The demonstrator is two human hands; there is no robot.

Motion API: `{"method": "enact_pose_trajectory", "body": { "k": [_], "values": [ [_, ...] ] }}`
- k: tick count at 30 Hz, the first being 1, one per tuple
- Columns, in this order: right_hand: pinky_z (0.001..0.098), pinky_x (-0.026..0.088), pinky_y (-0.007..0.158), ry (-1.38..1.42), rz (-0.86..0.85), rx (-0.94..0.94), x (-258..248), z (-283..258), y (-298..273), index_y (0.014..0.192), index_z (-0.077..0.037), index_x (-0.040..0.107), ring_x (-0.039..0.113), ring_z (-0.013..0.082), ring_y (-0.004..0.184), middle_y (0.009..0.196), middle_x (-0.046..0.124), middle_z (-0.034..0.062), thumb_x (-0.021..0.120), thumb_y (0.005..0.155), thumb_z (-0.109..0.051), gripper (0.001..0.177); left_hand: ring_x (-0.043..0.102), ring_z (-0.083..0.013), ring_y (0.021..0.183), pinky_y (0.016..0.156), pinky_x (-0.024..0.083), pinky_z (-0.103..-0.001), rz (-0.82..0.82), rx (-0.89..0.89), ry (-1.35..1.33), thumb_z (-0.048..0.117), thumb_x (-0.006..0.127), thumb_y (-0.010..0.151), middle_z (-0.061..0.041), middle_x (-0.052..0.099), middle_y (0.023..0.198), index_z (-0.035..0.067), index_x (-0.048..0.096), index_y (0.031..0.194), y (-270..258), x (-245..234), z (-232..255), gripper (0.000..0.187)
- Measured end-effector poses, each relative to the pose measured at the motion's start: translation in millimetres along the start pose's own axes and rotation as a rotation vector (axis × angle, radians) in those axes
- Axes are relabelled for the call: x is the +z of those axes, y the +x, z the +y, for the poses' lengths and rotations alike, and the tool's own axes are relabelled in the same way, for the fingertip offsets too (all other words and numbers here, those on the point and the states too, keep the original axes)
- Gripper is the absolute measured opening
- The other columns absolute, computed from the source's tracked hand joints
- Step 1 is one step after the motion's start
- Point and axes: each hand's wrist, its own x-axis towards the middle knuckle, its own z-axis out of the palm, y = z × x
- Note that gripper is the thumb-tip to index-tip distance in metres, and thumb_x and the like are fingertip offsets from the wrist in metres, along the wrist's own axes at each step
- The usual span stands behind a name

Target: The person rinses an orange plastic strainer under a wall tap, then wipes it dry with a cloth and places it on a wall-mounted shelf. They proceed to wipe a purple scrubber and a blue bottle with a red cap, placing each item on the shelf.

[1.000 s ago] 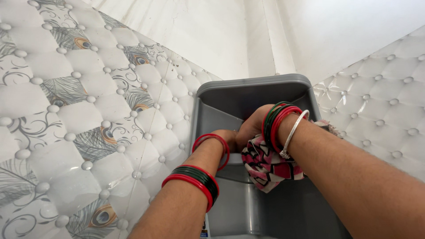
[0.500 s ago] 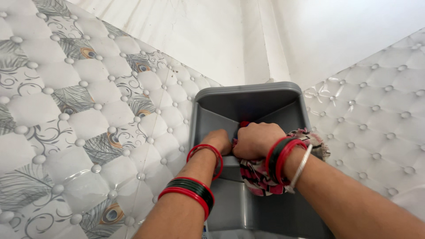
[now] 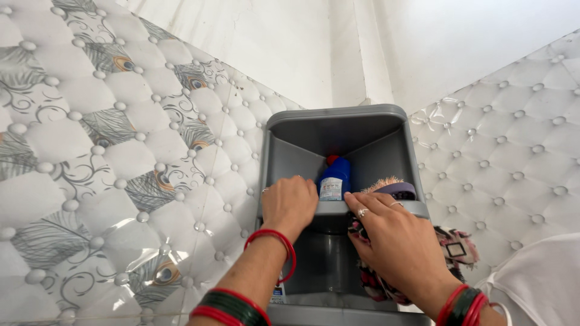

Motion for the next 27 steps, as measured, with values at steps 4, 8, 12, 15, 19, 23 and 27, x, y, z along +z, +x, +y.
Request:
{"method": "enact_pose_trajectory", "body": {
  "k": [4, 8, 12, 15, 19, 23, 27],
  "values": [
    [0.0384, 0.056, 0.083, -0.028, 0.049, 0.007, 10.9, -0.1, -6.4, 0.139, -0.016, 0.061, 0.056, 0.021, 0.131, 0.139, 0.063, 0.0022, 0.074, 0.074, -0.028, 0.067, 0.066, -0.0366, 0.106, 0.11, 0.039, -0.056, 0.023, 0.061, 0.102, 0.036, 0.036, 0.108, -0.02, 0.073, 0.095, 0.004, 0.077, 0.096, -25.9, 0.2, 7.2, 0.054],
    [0.0382, 0.055, 0.084, -0.014, 0.075, -0.015, 10.3, 2.2, -10.2, 0.14, -0.016, 0.061, 0.056, 0.0205, 0.127, 0.142, 0.062, 0.0033, 0.073, 0.075, -0.026, 0.067, 0.049, -0.0336, 0.13, 0.116, 0.024, -0.059, 0.136, 0.107, 0.06, 0.04, 0.035, 0.106, -0.018, 0.063, 0.125, 0.002, 0.069, 0.117, -43.6, 12.0, 9.8, 0.052],
    [0.0383, 0.056, 0.083, -0.002, 0.114, 0.031, -1.0, 3.8, -15.0, 0.131, -0.018, 0.067, 0.059, 0.0208, 0.124, 0.136, 0.064, 0.0011, 0.073, 0.075, -0.028, 0.057, 0.035, -0.0345, 0.141, 0.117, 0.016, -0.062, 0.237, 0.171, 0.049, 0.04, 0.038, 0.104, -0.021, 0.05, 0.141, 0.001, 0.061, 0.129, -60.3, 21.1, 8.6, 0.052],
    [0.0389, 0.058, 0.078, -0.023, 0.033, 0.181, -12.5, 4.5, -17.9, 0.127, -0.022, 0.07, 0.062, 0.019, 0.117, 0.134, 0.065, -0.0043, 0.075, 0.079, -0.032, 0.05, 0.032, -0.0362, 0.141, 0.115, 0.014, -0.064, 0.246, 0.178, 0.065, 0.039, 0.039, 0.102, -0.022, 0.047, 0.142, 0.002, 0.059, 0.131, -65.1, 23.7, 10.6, 0.05],
    [0.04, 0.059, 0.072, -0.068, 0.117, 0.106, -17.1, 6.8, -16.1, 0.12, -0.02, 0.072, 0.062, 0.021, 0.117, 0.119, 0.067, -0.0035, 0.073, 0.076, -0.029, 0.045, 0.031, -0.037, 0.142, 0.115, 0.014, -0.065, 0.225, 0.156, 0.064, 0.038, 0.039, 0.102, -0.022, 0.048, 0.143, 0.002, 0.058, 0.13, -68.7, 24.4, 15.4, 0.049],
    [0.0394, 0.06, 0.075, -0.051, 0.022, 0.203, -22.5, 10.2, -7.2, 0.115, -0.019, 0.072, 0.059, 0.0183, 0.121, 0.126, 0.064, -0.0043, 0.072, 0.08, -0.032, 0.037, 0.031, -0.0362, 0.143, 0.117, 0.014, -0.065, 0.174, 0.135, 0.07, 0.038, 0.038, 0.104, -0.02, 0.05, 0.138, 0.002, 0.058, 0.131, -70.2, 20.1, 17.9, 0.049],
    [0.0424, 0.059, 0.072, -0.087, 0.027, 0.254, -30.2, 11.0, -9.3, 0.119, -0.021, 0.072, 0.052, 0.0206, 0.126, 0.138, 0.059, -0.0019, 0.072, 0.077, -0.03, 0.043, 0.03, -0.0357, 0.143, 0.117, 0.013, -0.065, 0.127, 0.121, 0.07, 0.039, 0.039, 0.103, -0.019, 0.049, 0.138, 0.003, 0.057, 0.131, -69.3, 16.5, 18.7, 0.05]
  ]
}}
